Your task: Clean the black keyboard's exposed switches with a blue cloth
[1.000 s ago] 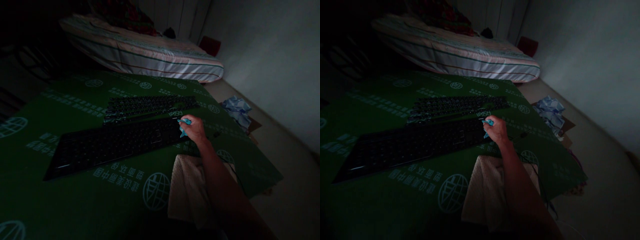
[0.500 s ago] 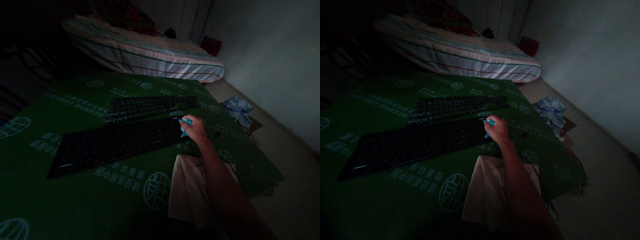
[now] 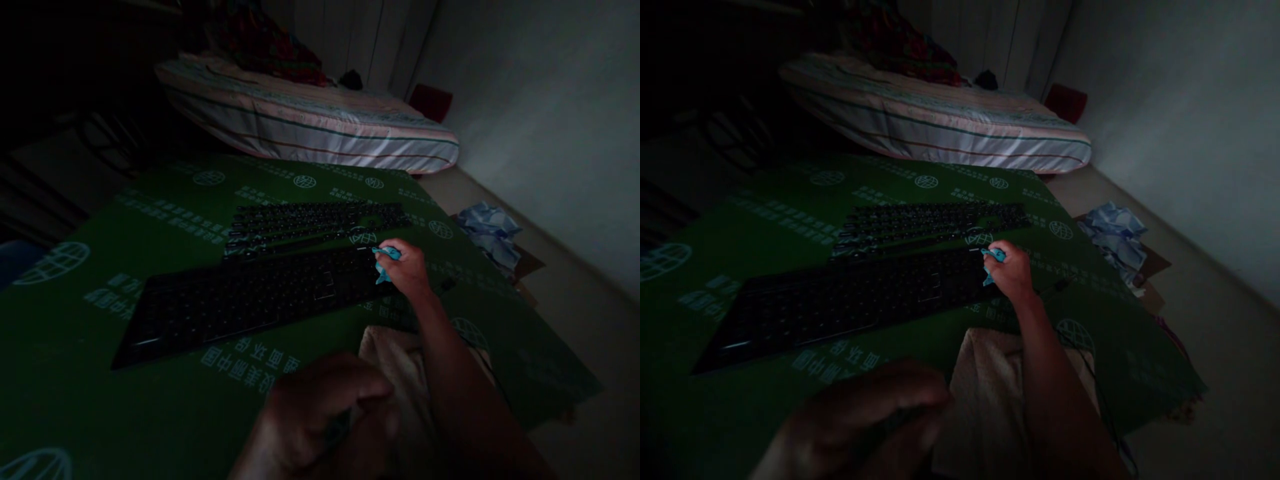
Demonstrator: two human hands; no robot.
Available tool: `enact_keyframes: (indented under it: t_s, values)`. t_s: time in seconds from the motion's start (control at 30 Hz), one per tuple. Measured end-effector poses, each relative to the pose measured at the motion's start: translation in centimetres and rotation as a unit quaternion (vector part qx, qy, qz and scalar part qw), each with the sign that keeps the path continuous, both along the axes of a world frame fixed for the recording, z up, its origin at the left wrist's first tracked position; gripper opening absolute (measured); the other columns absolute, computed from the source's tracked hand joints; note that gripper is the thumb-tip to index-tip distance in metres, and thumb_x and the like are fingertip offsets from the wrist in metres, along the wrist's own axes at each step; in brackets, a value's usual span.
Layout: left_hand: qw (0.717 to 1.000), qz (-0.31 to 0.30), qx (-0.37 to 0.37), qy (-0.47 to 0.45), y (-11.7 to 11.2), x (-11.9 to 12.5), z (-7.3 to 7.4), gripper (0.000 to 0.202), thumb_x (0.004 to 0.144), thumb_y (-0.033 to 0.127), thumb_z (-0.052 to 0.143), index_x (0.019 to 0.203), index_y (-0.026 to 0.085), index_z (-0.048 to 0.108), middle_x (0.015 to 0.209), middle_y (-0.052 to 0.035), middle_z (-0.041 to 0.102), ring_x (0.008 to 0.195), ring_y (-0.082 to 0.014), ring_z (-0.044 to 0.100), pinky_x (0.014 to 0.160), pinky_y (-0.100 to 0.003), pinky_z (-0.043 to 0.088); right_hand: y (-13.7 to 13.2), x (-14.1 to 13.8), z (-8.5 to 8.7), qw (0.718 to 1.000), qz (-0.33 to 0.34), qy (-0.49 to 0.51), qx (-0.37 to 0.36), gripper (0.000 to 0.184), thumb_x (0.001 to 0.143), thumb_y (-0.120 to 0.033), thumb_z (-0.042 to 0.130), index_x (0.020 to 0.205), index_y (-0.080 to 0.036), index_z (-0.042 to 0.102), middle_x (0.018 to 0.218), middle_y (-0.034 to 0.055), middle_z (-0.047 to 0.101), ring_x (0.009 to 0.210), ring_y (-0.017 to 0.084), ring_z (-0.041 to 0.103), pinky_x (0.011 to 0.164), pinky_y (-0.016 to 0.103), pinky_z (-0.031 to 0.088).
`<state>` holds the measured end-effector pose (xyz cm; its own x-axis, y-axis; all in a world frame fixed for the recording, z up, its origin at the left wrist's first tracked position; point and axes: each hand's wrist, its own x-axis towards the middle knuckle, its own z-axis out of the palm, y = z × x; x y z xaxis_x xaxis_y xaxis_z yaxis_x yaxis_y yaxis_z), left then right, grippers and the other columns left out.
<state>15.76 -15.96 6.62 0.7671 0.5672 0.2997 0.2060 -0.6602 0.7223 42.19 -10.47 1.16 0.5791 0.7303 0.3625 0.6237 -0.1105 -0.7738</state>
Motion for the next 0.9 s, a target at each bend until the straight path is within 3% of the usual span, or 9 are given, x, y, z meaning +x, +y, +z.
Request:
enact_keyframes:
  t_s: [0.1,0.27,0.37,0.5,0.67,0.9]
  values:
    - [0.998,-0.041,0.021,-0.046,0.9,2.1,0.0,0.021,0.092,0.024,0.042,0.087,0.022,0.062,0.079,0.0003,0.064,0.069,-0.012,0.06,0.06,-0.02,0.051,0.0,0.1,-0.1,1.0,0.001,0.008,-0.008,0.014,0.068,-0.031,0.06,0.074,-0.019,0.066,0.06,-0.0022,0.06,0.054,0.013,0.056,0.054,0.025,0.043]
    - [0.974,0.005,0.216,0.068,2.2,3.4,-2.5,0.019,0.086,0.012,0.045,0.093,0.015,0.062,0.106,-0.0093,0.063,0.097,-0.023,0.059,0.087,-0.04,0.052,-0.2,0.5,-0.1,1.0,0.017,0.013,-0.023,0.017,0.069,-0.031,0.059,0.074,-0.018,0.068,0.058,-0.0026,0.059,0.052,0.012,0.054,0.051,0.024,0.041]
    - [0.958,0.031,0.275,0.076,3.1,3.7,-3.8,0.02,0.086,0.012,0.046,0.097,0.013,0.063,0.114,-0.0119,0.061,0.106,-0.0269,0.055,0.092,-0.045,0.049,-0.2,0.7,-0.1,0.999,0.032,0.014,-0.039,0.017,0.069,-0.031,0.059,0.074,-0.018,0.069,0.058,-0.0024,0.06,0.052,0.013,0.054,0.05,0.023,0.041]
    - [0.953,0.048,0.29,0.074,3.8,3.7,-5.5,0.021,0.087,0.012,0.046,0.098,0.012,0.063,0.118,-0.0123,0.059,0.113,-0.0286,0.052,0.097,-0.048,0.046,0.1,0.8,-0.1,0.996,0.038,0.012,-0.077,0.016,0.066,-0.029,0.061,0.075,-0.019,0.07,0.063,-0.0007,0.065,0.057,0.015,0.06,0.054,0.024,0.044]
    - [0.946,0.068,0.308,0.072,3.9,3.4,-7.6,0.022,0.087,0.013,0.047,0.104,0.013,0.062,0.125,-0.0134,0.056,0.118,-0.0303,0.049,0.099,-0.051,0.043,0.8,0.5,0.1,0.992,0.047,-0.008,-0.119,0.013,0.065,-0.026,0.061,0.072,-0.021,0.07,0.058,-0.0008,0.064,0.053,0.016,0.06,0.048,0.023,0.042]
    - [0.955,0.069,0.275,0.091,4.1,3.3,-8.4,0.022,0.087,0.014,0.047,0.103,0.015,0.062,0.127,-0.0096,0.055,0.118,-0.0282,0.049,0.102,-0.05,0.04,1.7,0.1,-0.1,0.98,0.034,-0.12,-0.157,0.009,0.067,-0.025,0.06,0.068,-0.024,0.069,0.055,-0.0018,0.063,0.049,0.015,0.057,0.047,0.024,0.037]
